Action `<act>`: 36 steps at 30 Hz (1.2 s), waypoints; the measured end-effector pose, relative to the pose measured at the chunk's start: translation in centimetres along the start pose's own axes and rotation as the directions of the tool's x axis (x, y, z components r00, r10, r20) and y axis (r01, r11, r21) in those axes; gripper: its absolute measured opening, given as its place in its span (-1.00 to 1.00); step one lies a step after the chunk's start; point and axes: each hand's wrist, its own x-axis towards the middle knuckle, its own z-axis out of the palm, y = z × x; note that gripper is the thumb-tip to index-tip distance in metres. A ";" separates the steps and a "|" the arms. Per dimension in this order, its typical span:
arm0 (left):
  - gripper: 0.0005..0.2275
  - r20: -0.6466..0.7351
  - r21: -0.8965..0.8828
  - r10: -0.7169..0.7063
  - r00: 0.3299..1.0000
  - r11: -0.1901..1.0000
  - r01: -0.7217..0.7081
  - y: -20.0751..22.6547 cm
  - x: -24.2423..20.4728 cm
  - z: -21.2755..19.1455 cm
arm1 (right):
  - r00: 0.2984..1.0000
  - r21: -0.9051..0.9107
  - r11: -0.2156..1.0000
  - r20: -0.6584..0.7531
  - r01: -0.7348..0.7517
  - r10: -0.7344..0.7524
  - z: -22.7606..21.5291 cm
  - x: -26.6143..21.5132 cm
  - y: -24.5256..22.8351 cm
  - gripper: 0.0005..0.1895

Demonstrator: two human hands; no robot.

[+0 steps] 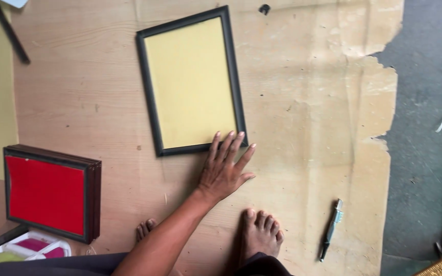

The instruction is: Measuring and cutting materials to assemble custom picture frames on a workshop floor.

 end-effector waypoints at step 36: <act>-0.90 -0.515 0.017 0.350 0.782 0.917 -0.399 1.8 1.1 -12.3 | 0.074 -0.716 0.683 -0.696 -0.141 -0.714 -15.8 11.7 15.8 -0.48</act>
